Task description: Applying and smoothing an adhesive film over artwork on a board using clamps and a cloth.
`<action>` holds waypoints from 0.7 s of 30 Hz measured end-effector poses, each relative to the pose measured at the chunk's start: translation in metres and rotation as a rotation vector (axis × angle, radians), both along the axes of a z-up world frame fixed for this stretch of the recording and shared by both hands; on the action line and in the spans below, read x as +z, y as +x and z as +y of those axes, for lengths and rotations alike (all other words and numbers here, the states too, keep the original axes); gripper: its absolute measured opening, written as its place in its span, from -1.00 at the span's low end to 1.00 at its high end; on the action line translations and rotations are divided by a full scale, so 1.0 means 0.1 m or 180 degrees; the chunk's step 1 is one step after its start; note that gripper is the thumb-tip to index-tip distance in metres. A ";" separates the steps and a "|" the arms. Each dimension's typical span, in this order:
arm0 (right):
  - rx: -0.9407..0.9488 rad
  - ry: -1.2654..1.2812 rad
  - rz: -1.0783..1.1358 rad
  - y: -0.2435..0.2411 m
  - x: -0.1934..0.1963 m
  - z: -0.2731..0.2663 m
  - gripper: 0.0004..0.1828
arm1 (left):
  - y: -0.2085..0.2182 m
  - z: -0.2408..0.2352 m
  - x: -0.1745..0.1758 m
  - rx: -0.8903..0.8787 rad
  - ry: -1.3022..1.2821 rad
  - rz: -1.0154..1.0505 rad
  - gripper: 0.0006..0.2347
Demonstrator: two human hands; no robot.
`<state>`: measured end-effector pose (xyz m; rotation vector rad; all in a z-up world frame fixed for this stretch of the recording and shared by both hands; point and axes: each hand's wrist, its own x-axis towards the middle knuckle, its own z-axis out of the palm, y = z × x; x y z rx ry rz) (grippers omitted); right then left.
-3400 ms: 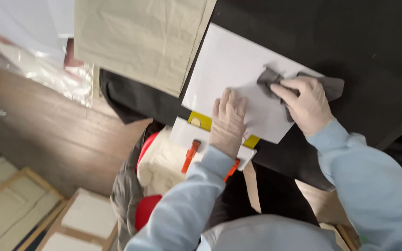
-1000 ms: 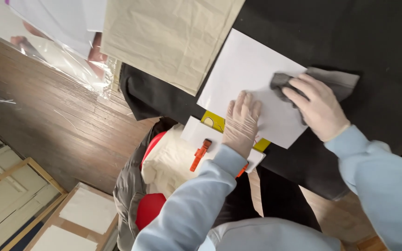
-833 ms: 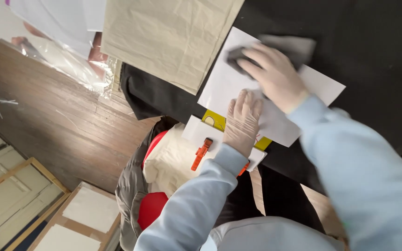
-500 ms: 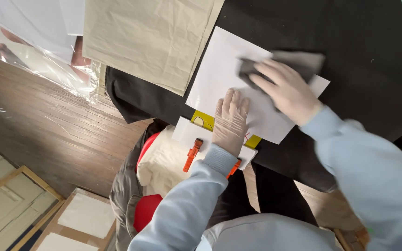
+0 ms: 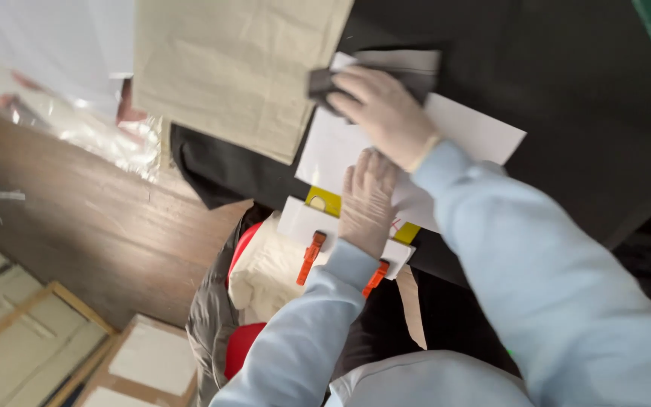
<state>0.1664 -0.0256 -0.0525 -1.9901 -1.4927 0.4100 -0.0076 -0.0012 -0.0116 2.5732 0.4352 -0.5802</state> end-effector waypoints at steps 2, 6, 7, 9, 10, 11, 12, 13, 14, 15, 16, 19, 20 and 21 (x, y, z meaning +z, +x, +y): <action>-0.0060 -0.0136 -0.0176 0.01 0.00 -0.08 -0.64 | 0.01 -0.03 -0.01 -0.0003 -0.0085 -0.0030 -0.19; 0.0115 -0.0096 0.0237 0.07 0.18 -0.65 -0.51 | 0.04 0.03 0.10 -0.0046 0.0023 -0.0038 -0.21; 0.0166 -0.0264 0.0168 0.09 0.21 -0.86 -0.46 | 0.04 0.03 0.11 -0.0033 0.0014 -0.0021 -0.21; 0.0166 -0.0566 0.0096 0.10 0.29 -1.26 -0.43 | 0.03 0.01 0.11 -0.0041 0.0051 0.0043 -0.21; 0.0164 -0.0874 0.0017 0.12 0.32 -1.45 -0.40 | 0.04 0.01 0.11 -0.0047 0.0083 0.0100 -0.22; 0.0151 -0.0862 -0.0007 0.15 0.39 -1.59 -0.40 | 0.04 0.02 0.10 -0.0056 0.0095 0.0075 -0.22; 0.0162 -0.0932 -0.0035 0.16 0.45 -1.72 -0.40 | 0.04 0.02 0.08 -0.0091 0.0107 0.0088 -0.22; 0.0180 -0.1008 -0.0065 0.18 0.52 -1.86 -0.40 | 0.05 0.01 0.07 -0.0119 0.0114 0.0100 -0.23; 0.0173 -0.1002 -0.0090 0.22 0.58 -1.96 -0.40 | 0.08 0.02 0.09 -0.0121 0.0121 0.0076 -0.23; 0.0032 -0.1043 0.0013 0.23 0.65 -2.06 -0.42 | 0.10 0.02 0.13 -0.0104 0.0101 0.0184 -0.23; -0.0109 -0.1083 0.0115 0.25 0.71 -2.16 -0.44 | 0.12 0.03 0.16 -0.0088 0.0080 0.0293 -0.24; -0.0953 -0.1025 0.0642 0.46 0.80 -2.44 -0.60 | -0.03 0.01 0.05 -0.0091 0.0058 -0.0307 -0.23; -0.0936 -0.1003 0.0636 0.54 0.88 -2.38 -0.60 | 0.04 0.05 0.09 -0.0075 0.0081 -0.0314 -0.23; -0.1176 -0.0919 0.0039 0.57 0.99 -2.37 -0.59 | 0.06 0.06 0.16 -0.0034 -0.0002 -0.0212 -0.24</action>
